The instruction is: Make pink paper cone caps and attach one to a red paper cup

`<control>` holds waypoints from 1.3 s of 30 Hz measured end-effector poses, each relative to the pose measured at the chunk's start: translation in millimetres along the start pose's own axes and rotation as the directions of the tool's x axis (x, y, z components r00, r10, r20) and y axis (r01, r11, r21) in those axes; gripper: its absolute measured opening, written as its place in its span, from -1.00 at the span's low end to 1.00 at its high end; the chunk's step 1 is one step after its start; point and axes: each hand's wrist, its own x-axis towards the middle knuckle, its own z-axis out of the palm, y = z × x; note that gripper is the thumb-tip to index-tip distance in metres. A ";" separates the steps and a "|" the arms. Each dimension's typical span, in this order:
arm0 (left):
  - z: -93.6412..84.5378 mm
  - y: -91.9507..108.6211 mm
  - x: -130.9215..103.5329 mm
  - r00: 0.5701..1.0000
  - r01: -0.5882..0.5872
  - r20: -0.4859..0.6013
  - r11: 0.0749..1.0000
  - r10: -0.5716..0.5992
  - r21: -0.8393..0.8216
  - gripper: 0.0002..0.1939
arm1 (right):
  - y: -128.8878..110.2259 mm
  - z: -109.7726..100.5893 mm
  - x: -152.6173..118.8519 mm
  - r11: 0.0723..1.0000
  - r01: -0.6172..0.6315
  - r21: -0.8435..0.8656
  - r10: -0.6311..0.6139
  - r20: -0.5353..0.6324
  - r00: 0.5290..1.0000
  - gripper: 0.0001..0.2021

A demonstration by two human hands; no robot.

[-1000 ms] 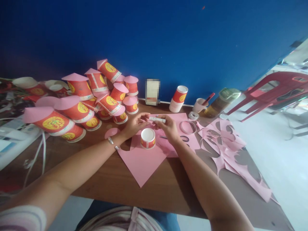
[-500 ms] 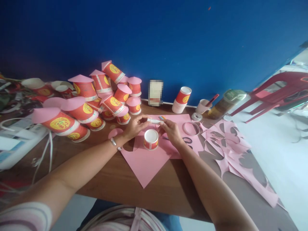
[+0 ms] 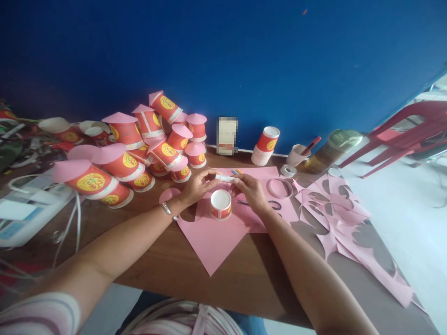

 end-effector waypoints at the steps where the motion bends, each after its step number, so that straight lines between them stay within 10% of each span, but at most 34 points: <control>1: -0.1 0.5 0.0 1.000 -0.003 0.001 1.000 0.003 0.005 -0.72 | 0.0 0.3 -0.1 1.000 -0.025 0.008 0.025 0.006 1.000 -0.51; 39: 1.5 7.3 -3.7 1.000 -0.018 -0.003 0.994 0.019 0.109 -0.78 | 4.9 0.6 -11.0 0.985 -0.152 0.084 0.147 0.065 0.987 -0.51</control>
